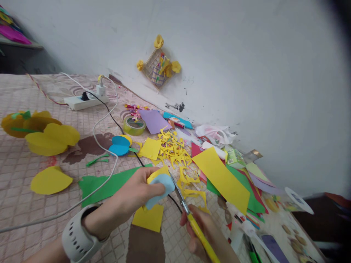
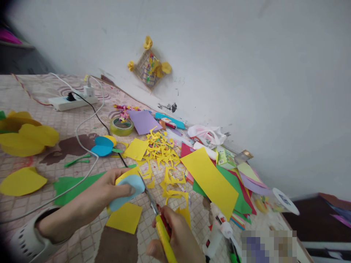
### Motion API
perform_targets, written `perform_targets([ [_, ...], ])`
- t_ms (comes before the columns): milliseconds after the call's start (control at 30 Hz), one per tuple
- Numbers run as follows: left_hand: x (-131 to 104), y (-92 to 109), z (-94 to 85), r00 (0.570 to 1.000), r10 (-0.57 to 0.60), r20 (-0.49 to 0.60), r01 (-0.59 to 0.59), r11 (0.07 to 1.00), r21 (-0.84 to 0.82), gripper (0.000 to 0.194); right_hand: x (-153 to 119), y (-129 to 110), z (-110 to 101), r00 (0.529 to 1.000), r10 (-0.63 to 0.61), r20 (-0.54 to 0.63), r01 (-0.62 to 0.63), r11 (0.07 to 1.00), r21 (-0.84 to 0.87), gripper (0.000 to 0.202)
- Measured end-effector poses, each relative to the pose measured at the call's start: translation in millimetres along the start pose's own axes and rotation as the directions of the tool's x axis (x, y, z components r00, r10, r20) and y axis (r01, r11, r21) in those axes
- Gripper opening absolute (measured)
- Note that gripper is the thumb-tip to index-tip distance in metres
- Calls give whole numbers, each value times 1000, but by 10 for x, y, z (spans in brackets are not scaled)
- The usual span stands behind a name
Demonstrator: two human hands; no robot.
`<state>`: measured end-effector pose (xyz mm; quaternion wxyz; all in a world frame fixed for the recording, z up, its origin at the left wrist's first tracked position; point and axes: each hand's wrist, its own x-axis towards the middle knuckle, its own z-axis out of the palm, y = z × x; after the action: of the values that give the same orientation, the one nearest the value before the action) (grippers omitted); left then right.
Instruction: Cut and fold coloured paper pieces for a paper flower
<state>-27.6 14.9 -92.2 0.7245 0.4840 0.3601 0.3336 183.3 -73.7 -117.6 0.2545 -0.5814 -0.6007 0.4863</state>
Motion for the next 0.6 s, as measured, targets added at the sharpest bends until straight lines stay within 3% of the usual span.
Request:
perform_targets([
  [433,7,-6,8,1000,-15,5,15,999,-32,16,62,302,-1,999,-26,-26,27,999,38,74],
  [600,14,-27,-35,1000,-4,-22,4,1000,-16,12,-14,353,-90,1000,27,-11,-26,993,111,70],
])
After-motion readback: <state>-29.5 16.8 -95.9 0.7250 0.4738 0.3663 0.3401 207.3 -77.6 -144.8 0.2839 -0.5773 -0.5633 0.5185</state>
